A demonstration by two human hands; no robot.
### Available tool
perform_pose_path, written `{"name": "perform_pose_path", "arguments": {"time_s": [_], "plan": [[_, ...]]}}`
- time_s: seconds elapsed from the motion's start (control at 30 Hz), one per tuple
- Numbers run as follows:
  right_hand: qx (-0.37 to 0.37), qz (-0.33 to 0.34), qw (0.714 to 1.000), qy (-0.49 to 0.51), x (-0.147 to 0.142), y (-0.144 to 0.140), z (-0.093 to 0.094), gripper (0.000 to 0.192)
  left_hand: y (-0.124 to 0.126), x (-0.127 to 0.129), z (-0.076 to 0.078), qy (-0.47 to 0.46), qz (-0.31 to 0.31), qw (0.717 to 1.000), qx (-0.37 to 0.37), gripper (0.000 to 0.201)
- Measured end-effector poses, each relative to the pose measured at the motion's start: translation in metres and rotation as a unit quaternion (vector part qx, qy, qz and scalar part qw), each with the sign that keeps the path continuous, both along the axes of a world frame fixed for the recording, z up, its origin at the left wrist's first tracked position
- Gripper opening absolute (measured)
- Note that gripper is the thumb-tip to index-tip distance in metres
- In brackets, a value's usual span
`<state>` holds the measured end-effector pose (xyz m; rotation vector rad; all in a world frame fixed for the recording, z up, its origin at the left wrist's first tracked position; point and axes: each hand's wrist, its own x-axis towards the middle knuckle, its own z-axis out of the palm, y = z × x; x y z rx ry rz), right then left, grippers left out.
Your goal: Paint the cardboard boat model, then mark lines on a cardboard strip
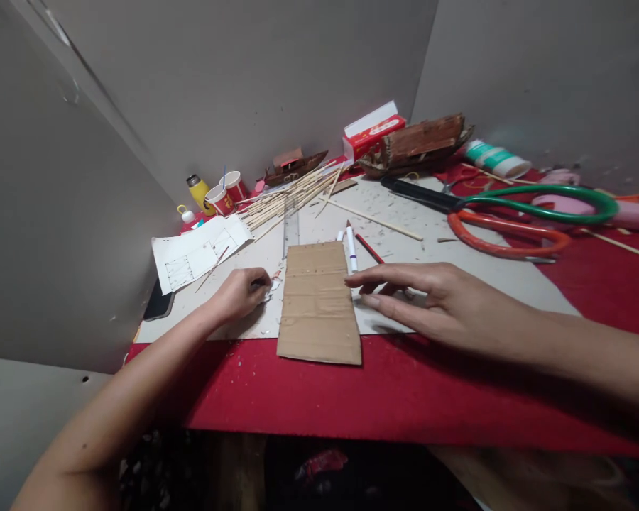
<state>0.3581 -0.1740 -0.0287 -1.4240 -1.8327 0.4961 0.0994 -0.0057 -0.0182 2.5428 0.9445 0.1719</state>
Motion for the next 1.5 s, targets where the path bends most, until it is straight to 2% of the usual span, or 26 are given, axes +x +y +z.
{"name": "perform_pose_path", "arguments": {"time_s": [0.23, 0.33, 0.43, 0.57, 0.67, 0.73, 0.8, 0.9, 1.0, 1.17, 1.23, 1.37, 1.43, 1.5], "plan": [[0.069, 0.042, 0.997, -0.018, -0.003, -0.01, -0.002, 0.035, -0.044, -0.071, 0.007, 0.023, 0.061, 0.998, -0.009, 0.017], [0.087, 0.054, 0.994, -0.026, -0.006, -0.012, -0.005, 0.035, -0.049, -0.077, 0.004, 0.011, 0.067, 0.998, 0.012, 0.015], [0.094, 0.05, 0.994, -0.037, -0.006, -0.011, -0.006, 0.034, -0.032, -0.055, -0.004, 0.001, 0.045, 0.998, 0.052, 0.013], [0.09, 0.04, 0.994, -0.05, -0.003, -0.006, -0.008, 0.034, 0.011, -0.004, -0.015, -0.031, 0.017, 0.994, 0.103, 0.016], [0.081, 0.038, 0.994, -0.06, -0.001, -0.002, -0.011, 0.035, 0.038, 0.029, -0.018, -0.045, 0.013, 0.993, 0.113, 0.017], [0.076, 0.032, 0.995, -0.061, 0.0, 0.001, -0.013, 0.034, 0.045, 0.039, -0.017, -0.051, 0.011, 0.994, 0.101, 0.018], [0.072, 0.029, 0.995, -0.06, 0.0, 0.002, -0.015, 0.034, 0.043, 0.037, -0.015, -0.056, 0.0, 0.995, 0.082, 0.018], [0.07, 0.037, 0.995, -0.057, 0.001, 0.002, -0.015, 0.034, 0.026, 0.019, -0.013, -0.058, -0.015, 0.997, 0.054, 0.016], [0.07, 0.05, 0.995, -0.054, 0.0, 0.0, -0.014, 0.032, -0.004, -0.008, -0.012, -0.043, -0.014, 0.998, 0.038, 0.016], [0.07, 0.07, 0.994, -0.053, -0.001, -0.003, -0.017, 0.031, -0.045, -0.063, -0.012, -0.036, 0.02, 0.999, 0.032, 0.016], [0.063, 0.075, 0.994, -0.051, -0.001, -0.003, -0.019, 0.031, -0.046, -0.09, -0.011, -0.03, 0.071, 0.996, 0.045, 0.015], [0.053, 0.079, 0.995, -0.044, -0.001, -0.004, -0.022, 0.031, -0.029, -0.138, -0.01, -0.013, 0.225, 0.968, 0.107, 0.013], [0.052, 0.08, 0.994, -0.045, -0.002, -0.004, -0.021, 0.031, -0.021, -0.15, -0.009, -0.002, 0.269, 0.954, 0.134, 0.014], [0.054, 0.081, 0.994, -0.051, -0.003, -0.003, -0.02, 0.032, -0.017, -0.15, -0.009, -0.001, 0.284, 0.947, 0.149, 0.015]]}}
